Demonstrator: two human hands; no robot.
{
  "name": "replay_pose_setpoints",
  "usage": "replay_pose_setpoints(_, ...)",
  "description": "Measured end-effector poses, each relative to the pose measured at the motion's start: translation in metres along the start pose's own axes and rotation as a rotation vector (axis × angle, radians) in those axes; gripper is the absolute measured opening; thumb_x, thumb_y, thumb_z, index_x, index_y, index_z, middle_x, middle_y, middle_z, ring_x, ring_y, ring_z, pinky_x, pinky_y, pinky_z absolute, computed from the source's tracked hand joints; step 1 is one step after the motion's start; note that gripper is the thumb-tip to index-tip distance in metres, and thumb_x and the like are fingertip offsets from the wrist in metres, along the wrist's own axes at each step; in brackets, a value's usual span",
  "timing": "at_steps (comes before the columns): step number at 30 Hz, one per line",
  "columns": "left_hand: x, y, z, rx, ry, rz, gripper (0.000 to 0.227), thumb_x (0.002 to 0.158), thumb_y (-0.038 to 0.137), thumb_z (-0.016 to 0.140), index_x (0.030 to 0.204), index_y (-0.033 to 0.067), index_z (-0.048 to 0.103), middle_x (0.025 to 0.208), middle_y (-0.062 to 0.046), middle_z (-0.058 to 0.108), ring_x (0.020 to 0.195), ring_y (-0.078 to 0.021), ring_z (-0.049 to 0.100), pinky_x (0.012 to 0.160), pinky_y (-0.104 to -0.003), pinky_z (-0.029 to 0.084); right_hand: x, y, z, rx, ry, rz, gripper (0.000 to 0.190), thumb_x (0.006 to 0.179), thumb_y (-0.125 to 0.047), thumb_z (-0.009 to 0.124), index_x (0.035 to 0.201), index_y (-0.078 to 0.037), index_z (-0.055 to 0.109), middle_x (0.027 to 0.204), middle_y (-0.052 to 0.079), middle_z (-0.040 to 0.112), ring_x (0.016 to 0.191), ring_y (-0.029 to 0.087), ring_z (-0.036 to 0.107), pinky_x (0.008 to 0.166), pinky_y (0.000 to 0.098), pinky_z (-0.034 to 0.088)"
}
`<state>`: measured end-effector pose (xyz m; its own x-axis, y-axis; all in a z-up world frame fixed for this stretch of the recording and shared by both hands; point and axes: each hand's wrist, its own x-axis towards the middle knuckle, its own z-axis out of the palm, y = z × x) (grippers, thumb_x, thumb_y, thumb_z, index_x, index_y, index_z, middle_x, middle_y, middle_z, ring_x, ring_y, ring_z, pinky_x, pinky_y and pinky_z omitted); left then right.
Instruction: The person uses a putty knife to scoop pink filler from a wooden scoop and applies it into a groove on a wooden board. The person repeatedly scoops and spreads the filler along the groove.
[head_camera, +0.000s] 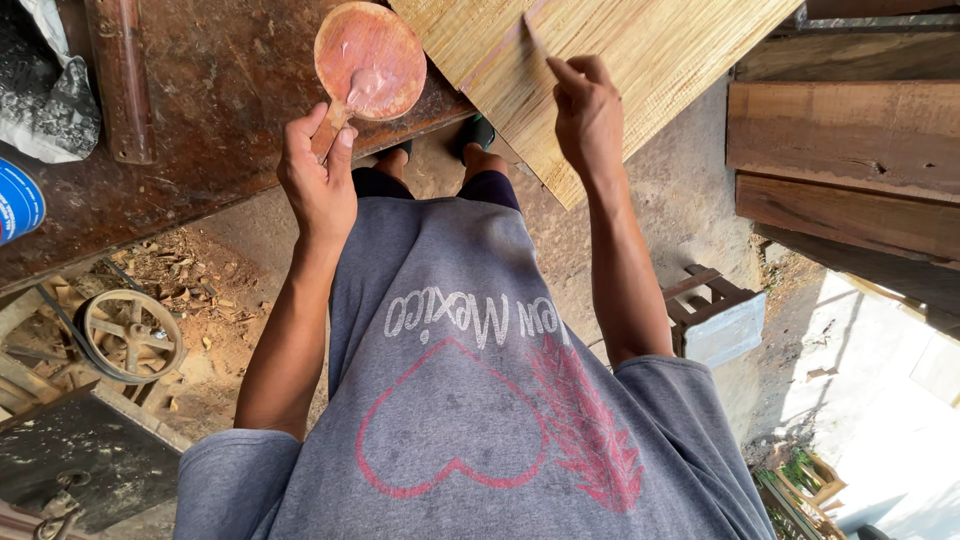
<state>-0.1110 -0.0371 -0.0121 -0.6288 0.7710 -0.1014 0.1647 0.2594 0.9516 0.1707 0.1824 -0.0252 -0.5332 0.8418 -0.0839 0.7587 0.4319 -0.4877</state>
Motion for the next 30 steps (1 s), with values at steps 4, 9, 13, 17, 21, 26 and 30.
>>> replay_pose_setpoints(4,-0.001,0.002,0.001,0.018,0.007,0.043,0.033,0.109,0.010,0.069,0.134,-0.0082,0.057,0.124,-0.022,0.069,0.116,-0.0266,0.069,0.102,-0.038,0.055,-0.013,-0.009,-0.006,0.050,-0.054,-0.081,0.029,0.099,-0.001,0.066,0.125,-0.011,0.077,0.117,0.010,0.072,0.091,0.019,0.072,0.077,0.0320,0.063)
replay_pose_setpoints(9,0.001,0.004,0.001,-0.040,0.004,0.014,0.034,0.109,0.013,0.069,0.134,-0.0070,0.057,0.123,-0.020,0.070,0.115,-0.0248,0.070,0.101,-0.038,0.056,0.010,0.011,-0.014,0.163,0.068,0.134,0.030,0.101,0.004,0.061,0.125,-0.007,0.075,0.118,0.012,0.072,0.088,0.018,0.072,0.071,0.0285,0.064)
replay_pose_setpoints(13,0.003,0.001,-0.003,0.061,0.025,0.063,0.033,0.109,0.012,0.070,0.133,-0.0072,0.058,0.123,-0.021,0.069,0.114,-0.0269,0.070,0.101,-0.039,0.055,-0.001,0.003,-0.006,0.145,0.089,0.058,0.030,0.101,0.004,0.062,0.127,-0.005,0.075,0.116,0.012,0.073,0.092,0.019,0.072,0.076,0.0292,0.064)
replay_pose_setpoints(17,0.001,0.001,0.000,0.013,0.018,0.034,0.033,0.109,0.013,0.070,0.134,-0.0064,0.058,0.123,-0.020,0.070,0.114,-0.0275,0.071,0.100,-0.039,0.056,-0.030,-0.026,0.001,0.197,0.026,0.007,0.031,0.097,0.003,0.065,0.126,-0.001,0.074,0.114,0.014,0.071,0.097,0.022,0.072,0.080,0.0346,0.062)
replay_pose_setpoints(21,-0.002,0.003,0.002,0.059,-0.002,0.074,0.032,0.110,0.011,0.069,0.134,-0.0068,0.058,0.123,-0.021,0.070,0.114,-0.0290,0.071,0.100,-0.039,0.055,-0.031,-0.052,0.015,0.204,0.087,0.188,0.032,0.099,0.001,0.063,0.130,-0.005,0.072,0.114,0.012,0.071,0.091,0.023,0.073,0.077,0.0349,0.063)
replay_pose_setpoints(26,-0.001,0.003,0.004,0.051,-0.010,0.064,0.033,0.109,0.012,0.070,0.133,-0.0070,0.058,0.121,-0.021,0.070,0.112,-0.0280,0.071,0.098,-0.039,0.056,-0.031,-0.077,0.030,0.160,0.073,0.132,0.036,0.098,-0.004,0.067,0.135,-0.004,0.066,0.121,0.017,0.063,0.083,0.025,0.073,0.069,0.0357,0.065)
replay_pose_setpoints(30,-0.002,0.003,0.002,0.037,-0.012,0.067,0.032,0.110,0.012,0.069,0.134,-0.0069,0.058,0.122,-0.020,0.070,0.113,-0.0279,0.071,0.100,-0.039,0.056,-0.039,-0.079,0.018,-0.201,-0.079,0.115,0.055,0.085,-0.023,0.077,0.136,-0.003,0.067,0.118,0.020,0.061,0.065,0.029,0.068,0.058,0.0407,0.059)
